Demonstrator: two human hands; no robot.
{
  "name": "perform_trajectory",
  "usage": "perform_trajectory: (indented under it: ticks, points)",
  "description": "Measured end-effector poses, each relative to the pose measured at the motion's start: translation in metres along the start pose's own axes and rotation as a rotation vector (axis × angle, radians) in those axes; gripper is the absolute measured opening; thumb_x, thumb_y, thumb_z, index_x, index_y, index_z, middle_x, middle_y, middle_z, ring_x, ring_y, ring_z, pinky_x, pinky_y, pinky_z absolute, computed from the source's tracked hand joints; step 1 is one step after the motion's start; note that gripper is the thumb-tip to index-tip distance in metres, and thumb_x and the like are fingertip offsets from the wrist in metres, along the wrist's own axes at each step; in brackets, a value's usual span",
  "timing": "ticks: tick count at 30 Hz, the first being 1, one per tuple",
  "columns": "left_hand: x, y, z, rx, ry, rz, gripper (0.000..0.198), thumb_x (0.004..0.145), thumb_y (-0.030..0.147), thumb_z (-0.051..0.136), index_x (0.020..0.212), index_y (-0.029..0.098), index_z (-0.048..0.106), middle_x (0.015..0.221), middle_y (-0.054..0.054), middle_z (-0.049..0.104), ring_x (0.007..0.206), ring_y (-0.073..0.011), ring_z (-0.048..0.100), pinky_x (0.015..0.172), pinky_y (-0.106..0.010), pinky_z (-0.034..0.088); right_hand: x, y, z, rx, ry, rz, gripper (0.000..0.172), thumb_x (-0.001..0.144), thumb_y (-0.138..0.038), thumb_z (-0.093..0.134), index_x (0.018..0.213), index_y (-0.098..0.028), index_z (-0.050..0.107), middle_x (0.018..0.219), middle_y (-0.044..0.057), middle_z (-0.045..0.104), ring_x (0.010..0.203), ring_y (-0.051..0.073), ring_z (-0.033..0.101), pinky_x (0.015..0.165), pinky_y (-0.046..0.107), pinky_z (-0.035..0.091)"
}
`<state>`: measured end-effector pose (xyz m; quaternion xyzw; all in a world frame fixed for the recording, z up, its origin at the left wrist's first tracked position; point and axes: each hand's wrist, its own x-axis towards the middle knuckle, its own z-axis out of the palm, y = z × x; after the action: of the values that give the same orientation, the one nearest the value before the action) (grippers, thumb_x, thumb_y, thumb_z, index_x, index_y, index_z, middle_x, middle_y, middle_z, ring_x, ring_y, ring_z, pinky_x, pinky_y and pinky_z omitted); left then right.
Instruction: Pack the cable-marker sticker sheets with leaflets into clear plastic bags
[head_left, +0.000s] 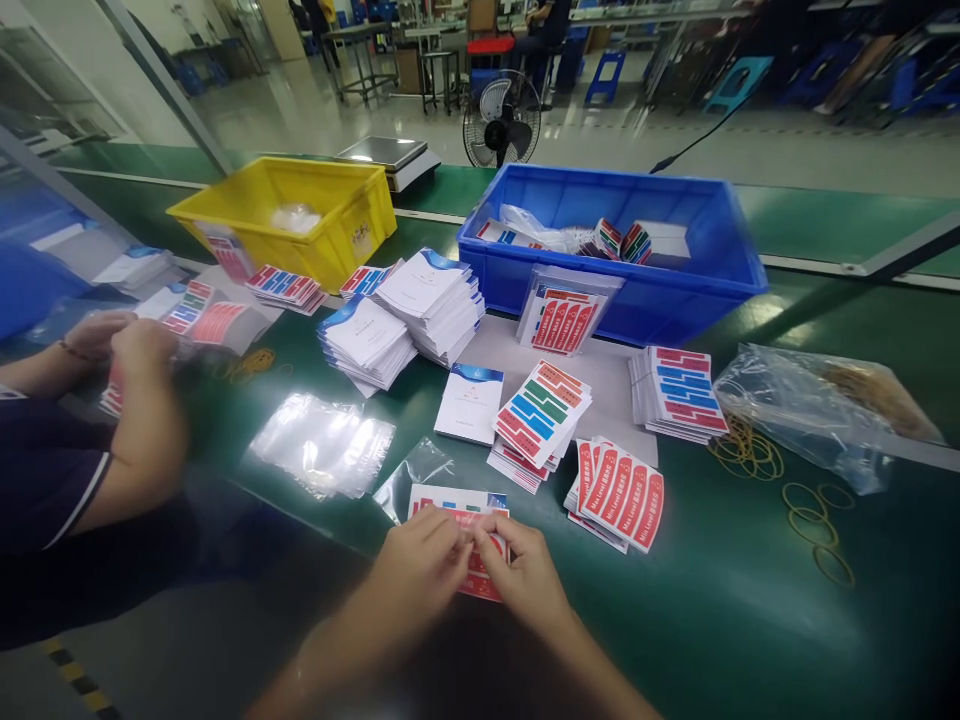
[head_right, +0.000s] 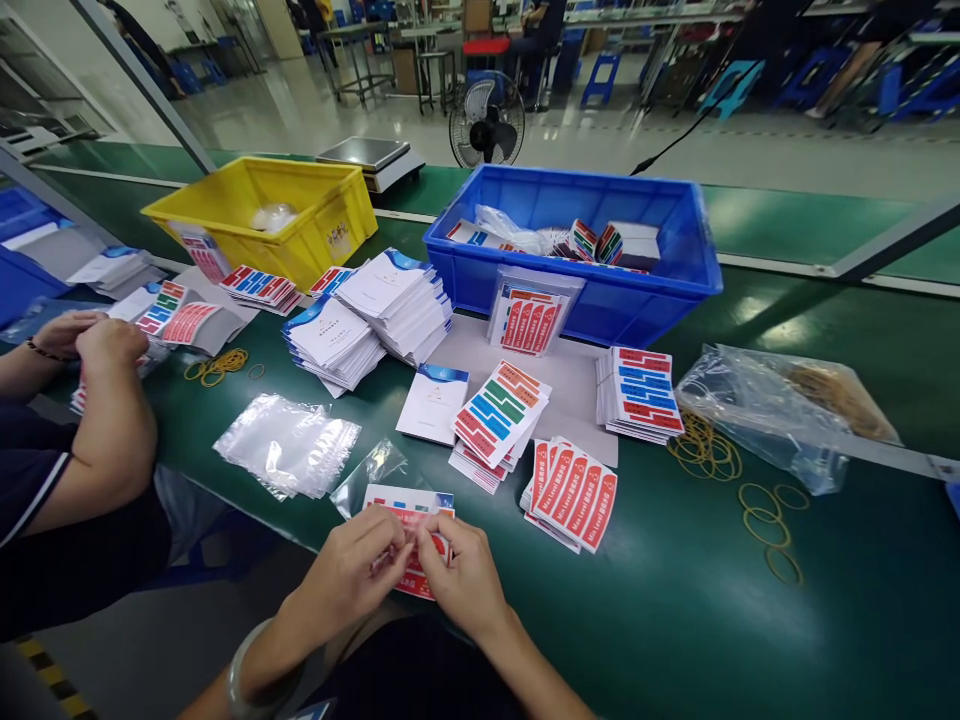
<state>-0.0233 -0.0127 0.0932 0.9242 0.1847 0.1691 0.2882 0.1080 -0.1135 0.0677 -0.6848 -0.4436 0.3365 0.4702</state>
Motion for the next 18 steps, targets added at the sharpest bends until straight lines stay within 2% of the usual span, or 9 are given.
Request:
perform_trajectory:
  ticks: [3,5,7,8,11,13,15,16,18]
  points:
    - [0.000,0.003,0.004,-0.004,-0.037,-0.047,0.013,0.085,0.011,0.046,0.074,0.017,0.048,0.072,-0.001,0.054,0.066,-0.0126,0.049,0.062,-0.026,0.040,0.000,-0.001,0.002,0.019,-0.022,0.009,0.027,0.091,-0.030,0.042,0.073,-0.019,0.059,0.068,-0.001,0.062,0.063,0.013,0.055,0.062,0.022,0.041]
    - [0.000,0.003,0.002,-0.019,-0.100,-0.059,0.014,0.085,0.010,0.044,0.074,0.018,0.047,0.072,-0.001,0.053,0.066,-0.0128,0.049,0.061,-0.026,0.040,0.000,-0.002,0.002,0.008,-0.039,-0.006,0.027,0.092,-0.029,0.042,0.073,-0.019,0.058,0.068,-0.001,0.061,0.063,0.013,0.055,0.062,0.022,0.040]
    - [0.001,0.002,-0.002,-0.048,-0.108,-0.047,0.016,0.085,0.009,0.042,0.072,0.018,0.046,0.071,-0.001,0.052,0.065,-0.0124,0.048,0.061,-0.025,0.040,0.000,-0.002,0.000,-0.018,-0.051,-0.032,0.027,0.092,-0.029,0.042,0.071,-0.019,0.057,0.066,-0.002,0.060,0.061,0.012,0.054,0.061,0.022,0.039]
    - [0.001,0.001,-0.004,-0.061,-0.071,-0.046,0.017,0.085,0.009,0.042,0.071,0.018,0.045,0.071,-0.001,0.052,0.066,-0.0123,0.048,0.061,-0.025,0.040,0.001,-0.002,-0.001,-0.037,-0.050,-0.041,0.028,0.092,-0.028,0.042,0.070,-0.019,0.056,0.065,-0.002,0.059,0.060,0.012,0.053,0.060,0.022,0.039]
    - [0.004,-0.002,-0.014,-0.079,0.136,-0.093,0.017,0.085,0.009,0.044,0.070,0.017,0.045,0.072,-0.002,0.051,0.067,-0.0114,0.049,0.060,-0.024,0.041,0.000,0.002,-0.003,-0.107,0.001,-0.032,0.028,0.090,-0.026,0.043,0.065,-0.019,0.053,0.061,-0.002,0.056,0.058,0.012,0.053,0.058,0.023,0.038]
    - [0.005,-0.005,-0.022,-0.066,0.239,-0.120,0.017,0.084,0.009,0.046,0.068,0.017,0.046,0.073,-0.002,0.052,0.066,-0.0107,0.049,0.058,-0.022,0.041,-0.002,0.006,-0.005,-0.124,0.024,-0.030,0.026,0.089,-0.026,0.045,0.066,-0.019,0.055,0.063,-0.001,0.058,0.060,0.014,0.056,0.059,0.024,0.041]
    - [0.006,-0.009,-0.033,-0.038,0.298,-0.139,0.017,0.082,0.009,0.049,0.066,0.017,0.047,0.071,-0.001,0.053,0.064,-0.0099,0.049,0.057,-0.022,0.041,-0.008,0.009,-0.008,-0.087,0.012,-0.025,0.017,0.088,-0.027,0.047,0.088,-0.019,0.062,0.077,0.002,0.066,0.068,0.016,0.062,0.064,0.025,0.046]
    - [0.005,-0.011,-0.040,-0.012,0.343,-0.156,0.017,0.081,0.010,0.052,0.066,0.017,0.049,0.070,0.000,0.054,0.063,-0.0099,0.050,0.058,-0.022,0.042,-0.012,0.011,-0.010,-0.053,0.017,-0.016,0.023,0.089,-0.028,0.048,0.107,-0.020,0.059,0.085,0.004,0.069,0.072,0.018,0.065,0.066,0.026,0.048]
    - [0.002,-0.014,-0.056,0.061,0.494,-0.223,0.016,0.079,0.011,0.056,0.065,0.016,0.052,0.069,0.001,0.055,0.064,-0.0104,0.051,0.061,-0.024,0.043,-0.021,0.015,-0.014,0.026,0.099,0.017,0.054,0.089,-0.030,0.049,0.139,-0.019,0.032,0.097,0.007,0.070,0.081,0.020,0.068,0.071,0.028,0.052]
